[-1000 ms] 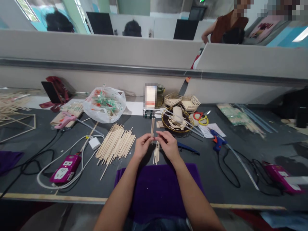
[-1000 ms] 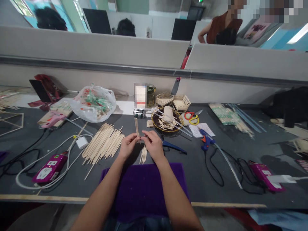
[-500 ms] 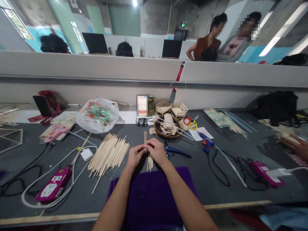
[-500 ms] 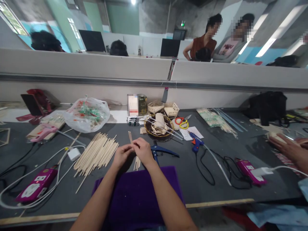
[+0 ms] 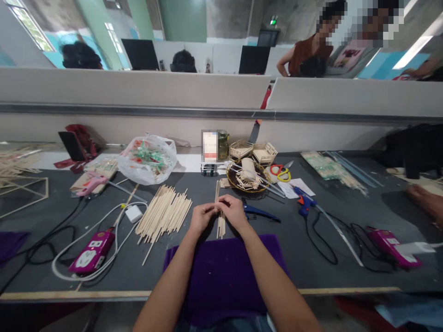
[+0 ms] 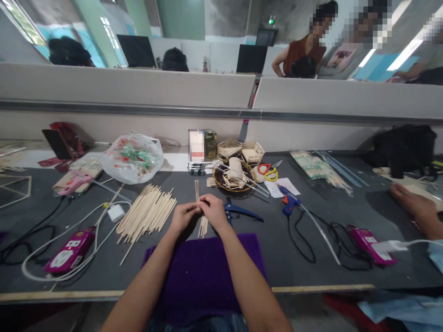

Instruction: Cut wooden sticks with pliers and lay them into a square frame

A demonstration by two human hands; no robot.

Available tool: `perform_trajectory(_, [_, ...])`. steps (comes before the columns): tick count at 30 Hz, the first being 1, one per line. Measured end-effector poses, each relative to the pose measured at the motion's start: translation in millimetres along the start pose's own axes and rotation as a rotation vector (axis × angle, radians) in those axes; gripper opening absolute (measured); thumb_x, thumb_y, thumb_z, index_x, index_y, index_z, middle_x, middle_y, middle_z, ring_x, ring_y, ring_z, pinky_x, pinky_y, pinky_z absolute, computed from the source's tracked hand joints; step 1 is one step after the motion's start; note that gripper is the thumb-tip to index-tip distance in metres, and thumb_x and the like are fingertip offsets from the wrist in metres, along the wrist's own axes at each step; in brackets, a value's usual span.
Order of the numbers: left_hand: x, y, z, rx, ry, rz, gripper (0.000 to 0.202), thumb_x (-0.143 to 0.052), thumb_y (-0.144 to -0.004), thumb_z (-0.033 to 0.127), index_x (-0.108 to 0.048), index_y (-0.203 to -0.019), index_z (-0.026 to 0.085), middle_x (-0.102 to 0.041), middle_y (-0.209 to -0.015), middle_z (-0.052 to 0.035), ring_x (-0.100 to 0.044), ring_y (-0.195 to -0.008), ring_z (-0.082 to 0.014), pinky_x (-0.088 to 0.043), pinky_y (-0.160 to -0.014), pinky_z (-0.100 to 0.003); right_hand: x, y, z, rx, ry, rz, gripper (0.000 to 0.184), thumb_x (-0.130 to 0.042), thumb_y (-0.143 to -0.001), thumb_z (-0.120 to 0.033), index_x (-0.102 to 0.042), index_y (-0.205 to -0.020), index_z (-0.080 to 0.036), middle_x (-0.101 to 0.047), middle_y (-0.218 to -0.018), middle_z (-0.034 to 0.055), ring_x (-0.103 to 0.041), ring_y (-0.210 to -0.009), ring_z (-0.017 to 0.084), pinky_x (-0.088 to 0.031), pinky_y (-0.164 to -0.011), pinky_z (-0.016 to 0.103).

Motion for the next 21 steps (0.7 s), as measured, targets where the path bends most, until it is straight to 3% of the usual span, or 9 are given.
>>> perform_trajectory(13, [-0.1, 0.0, -3.2, -0.001, 0.010, -0.009, 0.022, -0.065, -0.067, 0.024, -0.079, -0.082, 0.016, -0.076, -0.080, -0.0049, -0.068, -0.073, -0.0201, -0.052, -0.074, -0.031, 0.7, 0.9, 3.1, -0.055, -0.023, -0.005, 0.017, -0.059, -0.073, -0.032, -0.068, -0.072, -0.019, -0.067, -0.069, 0.0027, -0.060, -0.066, 0.017, -0.046, -0.061, 0.025])
perform_trajectory(21, [0.1, 1.5, 4.2, 0.013, 0.028, -0.004, 0.020, -0.064, -0.066, 0.027, -0.077, -0.074, 0.015, -0.073, -0.070, -0.0026, -0.062, -0.068, -0.0174, -0.049, -0.068, -0.027, -1.8, -0.6, 3.7, -0.055, -0.016, 0.004, 0.019, -0.058, -0.073, -0.034, -0.069, -0.074, -0.019, -0.068, -0.070, 0.0032, -0.061, -0.067, 0.017, -0.048, -0.064, 0.027])
Point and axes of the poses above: each hand's wrist, its own y-axis away from the middle knuckle, its own x-axis out of the back of the hand, z = x × y, the point moved 3 cm from there along -y, towards the middle knuckle
